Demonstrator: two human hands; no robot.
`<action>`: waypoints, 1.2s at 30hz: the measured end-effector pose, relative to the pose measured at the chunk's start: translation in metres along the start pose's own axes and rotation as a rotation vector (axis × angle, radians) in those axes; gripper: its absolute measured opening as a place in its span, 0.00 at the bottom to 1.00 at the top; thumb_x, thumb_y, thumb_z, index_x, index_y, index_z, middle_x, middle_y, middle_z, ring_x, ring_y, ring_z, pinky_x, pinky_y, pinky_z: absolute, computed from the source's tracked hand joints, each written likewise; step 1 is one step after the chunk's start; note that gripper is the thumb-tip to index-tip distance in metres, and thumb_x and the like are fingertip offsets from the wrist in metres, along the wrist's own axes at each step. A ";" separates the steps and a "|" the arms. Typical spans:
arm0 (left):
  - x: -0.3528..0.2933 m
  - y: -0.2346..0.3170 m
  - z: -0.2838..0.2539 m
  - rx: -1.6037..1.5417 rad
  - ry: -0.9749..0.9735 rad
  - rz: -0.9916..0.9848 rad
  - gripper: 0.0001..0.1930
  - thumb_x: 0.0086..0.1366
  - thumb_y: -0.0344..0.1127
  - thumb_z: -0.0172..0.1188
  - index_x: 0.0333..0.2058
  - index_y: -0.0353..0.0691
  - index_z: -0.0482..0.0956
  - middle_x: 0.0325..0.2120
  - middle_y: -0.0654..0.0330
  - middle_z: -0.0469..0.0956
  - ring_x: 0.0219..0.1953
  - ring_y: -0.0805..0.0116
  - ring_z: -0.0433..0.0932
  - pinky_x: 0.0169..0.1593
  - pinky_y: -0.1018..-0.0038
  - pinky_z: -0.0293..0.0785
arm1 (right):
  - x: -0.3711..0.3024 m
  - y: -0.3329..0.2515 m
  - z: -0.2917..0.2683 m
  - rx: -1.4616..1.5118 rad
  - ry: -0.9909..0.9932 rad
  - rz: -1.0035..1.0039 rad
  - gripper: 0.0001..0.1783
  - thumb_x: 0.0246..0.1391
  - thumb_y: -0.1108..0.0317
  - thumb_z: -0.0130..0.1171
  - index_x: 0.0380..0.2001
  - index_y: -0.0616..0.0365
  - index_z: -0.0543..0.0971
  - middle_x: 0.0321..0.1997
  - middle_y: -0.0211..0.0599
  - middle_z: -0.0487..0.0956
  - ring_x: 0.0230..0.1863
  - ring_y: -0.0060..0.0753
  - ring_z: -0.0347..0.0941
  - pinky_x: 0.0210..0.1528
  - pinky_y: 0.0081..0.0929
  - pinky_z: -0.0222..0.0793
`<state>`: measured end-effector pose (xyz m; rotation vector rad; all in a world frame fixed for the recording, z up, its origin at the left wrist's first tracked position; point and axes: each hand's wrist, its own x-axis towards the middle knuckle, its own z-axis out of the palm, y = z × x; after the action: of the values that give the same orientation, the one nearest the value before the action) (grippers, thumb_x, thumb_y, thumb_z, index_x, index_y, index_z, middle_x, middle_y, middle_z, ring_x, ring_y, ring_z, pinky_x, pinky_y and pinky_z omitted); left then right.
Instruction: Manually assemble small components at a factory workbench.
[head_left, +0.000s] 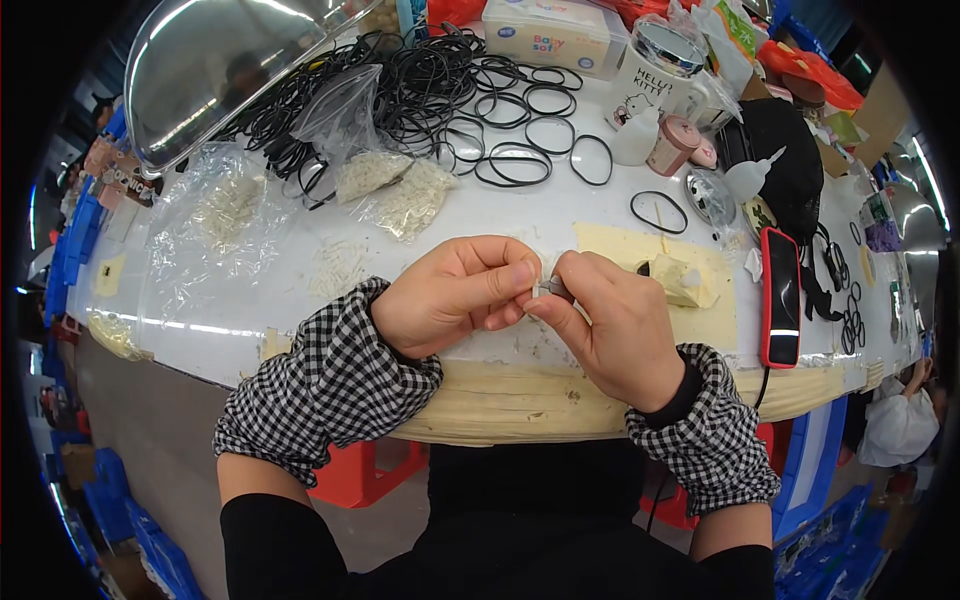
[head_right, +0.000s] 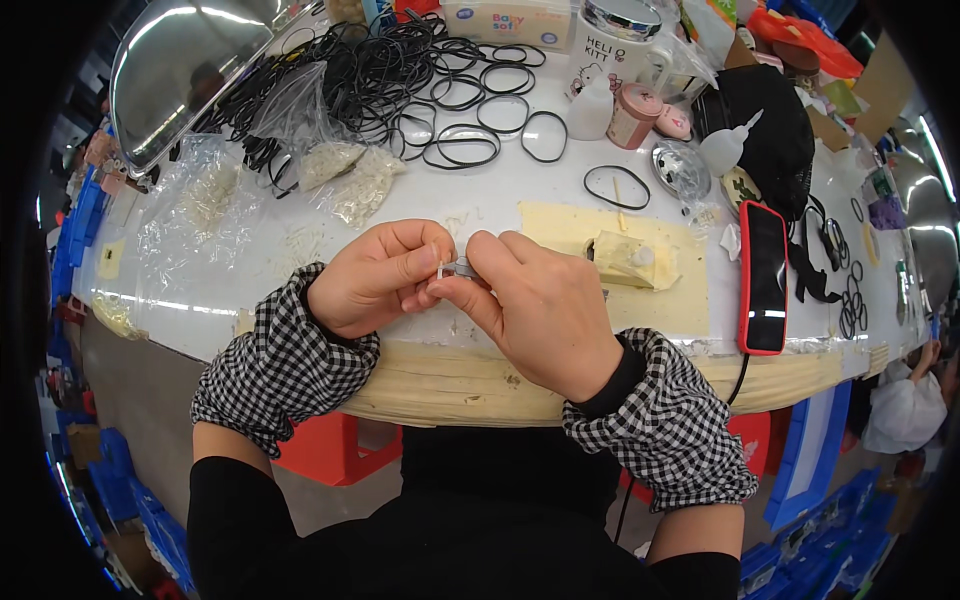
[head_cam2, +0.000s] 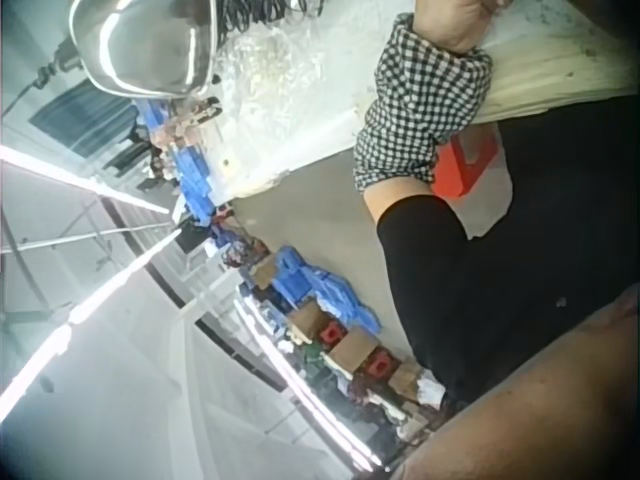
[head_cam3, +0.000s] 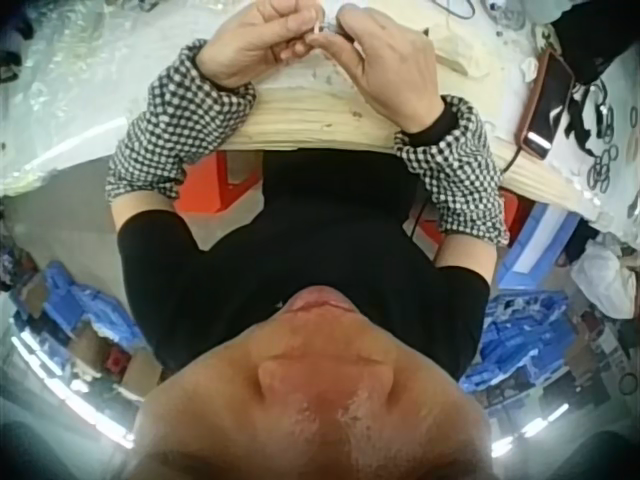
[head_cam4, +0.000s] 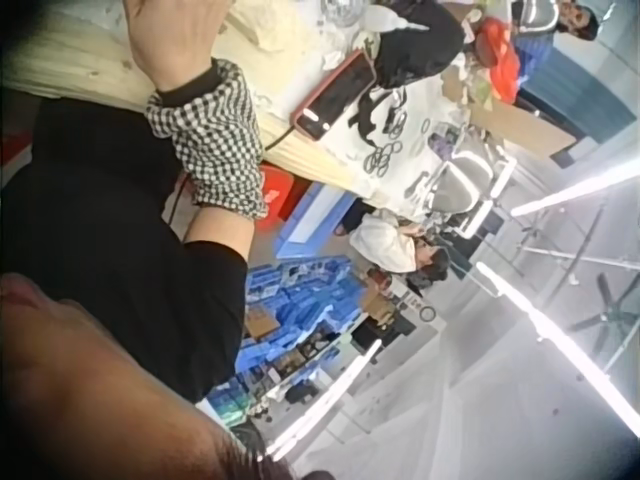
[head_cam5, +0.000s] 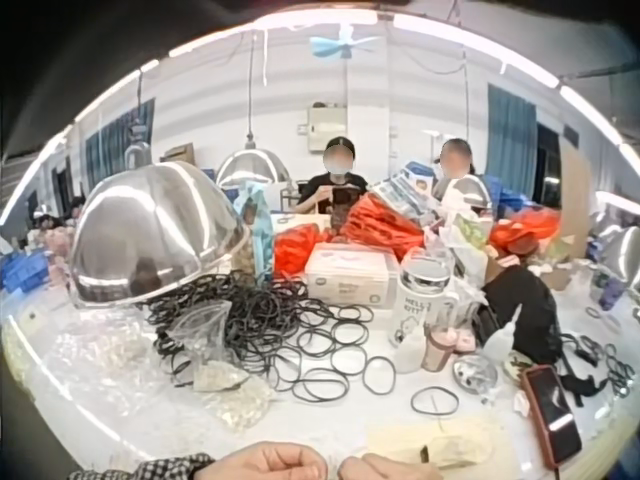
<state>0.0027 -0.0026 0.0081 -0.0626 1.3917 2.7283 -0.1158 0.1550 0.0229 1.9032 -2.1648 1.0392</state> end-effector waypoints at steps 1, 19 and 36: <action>0.000 0.000 0.000 0.002 -0.001 0.005 0.08 0.68 0.36 0.50 0.33 0.37 0.72 0.25 0.68 0.70 0.26 0.83 0.67 0.29 0.86 0.63 | 0.000 0.000 0.000 0.001 0.000 -0.002 0.17 0.52 0.53 0.57 0.24 0.55 0.69 0.18 0.33 0.68 0.17 0.37 0.67 0.18 0.30 0.62; 0.000 -0.004 -0.002 -0.021 -0.057 0.055 0.08 0.67 0.36 0.50 0.34 0.37 0.72 0.25 0.67 0.71 0.26 0.82 0.67 0.29 0.86 0.63 | -0.001 -0.002 -0.002 0.060 -0.012 -0.024 0.17 0.51 0.54 0.58 0.24 0.55 0.69 0.18 0.33 0.67 0.17 0.36 0.66 0.18 0.30 0.61; 0.000 -0.006 -0.002 -0.046 -0.068 0.047 0.08 0.67 0.35 0.51 0.34 0.37 0.72 0.25 0.67 0.72 0.26 0.83 0.67 0.30 0.86 0.64 | -0.002 -0.004 -0.003 0.069 -0.017 -0.022 0.17 0.51 0.53 0.57 0.25 0.55 0.70 0.19 0.33 0.68 0.18 0.37 0.67 0.19 0.29 0.63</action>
<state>0.0032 -0.0010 0.0018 0.0601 1.3302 2.7719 -0.1132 0.1577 0.0257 1.9675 -2.1385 1.1124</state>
